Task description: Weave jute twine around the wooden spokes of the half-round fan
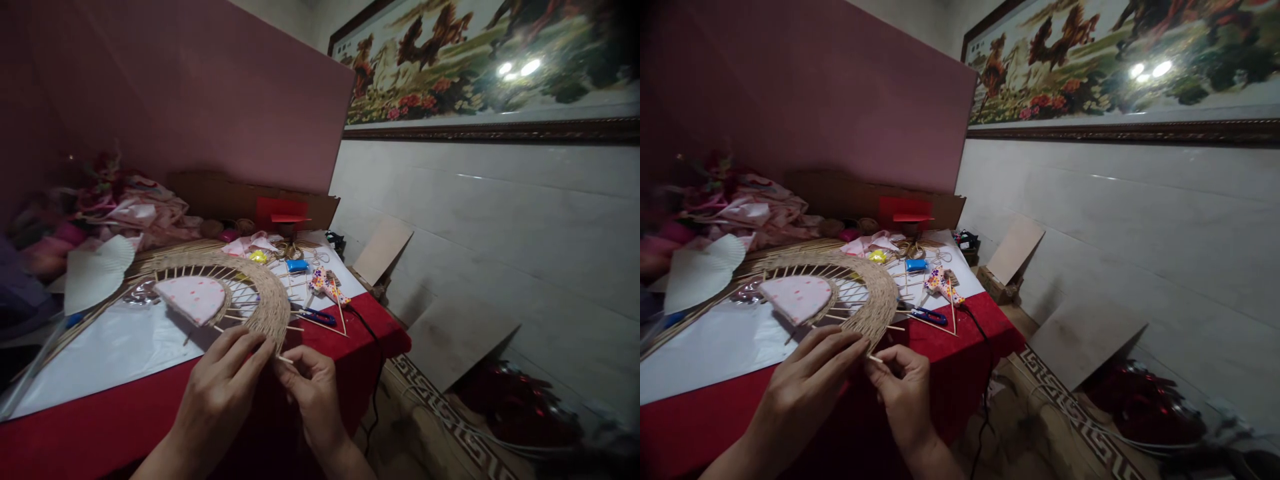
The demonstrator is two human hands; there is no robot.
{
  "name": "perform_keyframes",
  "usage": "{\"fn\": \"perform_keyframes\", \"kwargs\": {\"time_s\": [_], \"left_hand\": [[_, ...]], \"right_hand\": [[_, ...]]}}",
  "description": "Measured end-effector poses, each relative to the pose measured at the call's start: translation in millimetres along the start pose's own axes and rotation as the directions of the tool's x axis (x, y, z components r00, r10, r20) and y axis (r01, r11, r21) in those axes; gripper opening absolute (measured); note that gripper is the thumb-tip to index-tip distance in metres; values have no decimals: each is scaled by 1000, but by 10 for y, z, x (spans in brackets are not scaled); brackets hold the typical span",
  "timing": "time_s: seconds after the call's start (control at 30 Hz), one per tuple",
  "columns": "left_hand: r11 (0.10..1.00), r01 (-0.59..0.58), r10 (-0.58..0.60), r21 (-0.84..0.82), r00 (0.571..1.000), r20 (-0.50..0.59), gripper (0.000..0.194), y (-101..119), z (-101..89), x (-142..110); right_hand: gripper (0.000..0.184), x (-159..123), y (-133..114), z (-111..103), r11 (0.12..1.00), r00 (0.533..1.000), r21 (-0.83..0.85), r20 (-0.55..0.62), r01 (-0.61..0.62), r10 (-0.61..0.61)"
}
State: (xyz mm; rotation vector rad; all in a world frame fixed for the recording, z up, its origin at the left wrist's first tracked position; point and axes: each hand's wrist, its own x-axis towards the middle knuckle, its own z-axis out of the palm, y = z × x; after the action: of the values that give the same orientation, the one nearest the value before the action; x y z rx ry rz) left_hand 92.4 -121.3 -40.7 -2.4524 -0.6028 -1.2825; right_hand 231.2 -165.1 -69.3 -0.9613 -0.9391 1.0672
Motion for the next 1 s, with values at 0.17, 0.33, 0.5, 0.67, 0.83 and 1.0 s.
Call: {"fn": "perform_keyframes", "kwargs": {"time_s": [0.17,0.33,0.5,0.67,0.83,1.0], "left_hand": [[999,-29,28,-32,999,-41,34,-13,-10,-61],[997,-41,33,-69,994,-107,37,-5,-40,-78],[996,-38,25,-87,990,-140,35,26,-55,-75],[997,-22,12,-73,991,-135,39,23,-11,-147],[999,-3,-1,-45,995,-102,42,-18,18,-241],[881,429,-457,-198,881,-126,30,97,-65,-299]], "right_hand": [[26,-8,-29,12,1000,1000,26,-13,-7,7],[28,-26,-53,87,986,996,145,24,-84,82],[29,-38,-54,84,964,985,203,65,-171,161],[17,-33,-78,34,993,998,106,0,-58,58],[23,-7,-73,29,994,994,106,109,-15,4],[23,19,-6,18,983,993,171,104,-74,57]]}}
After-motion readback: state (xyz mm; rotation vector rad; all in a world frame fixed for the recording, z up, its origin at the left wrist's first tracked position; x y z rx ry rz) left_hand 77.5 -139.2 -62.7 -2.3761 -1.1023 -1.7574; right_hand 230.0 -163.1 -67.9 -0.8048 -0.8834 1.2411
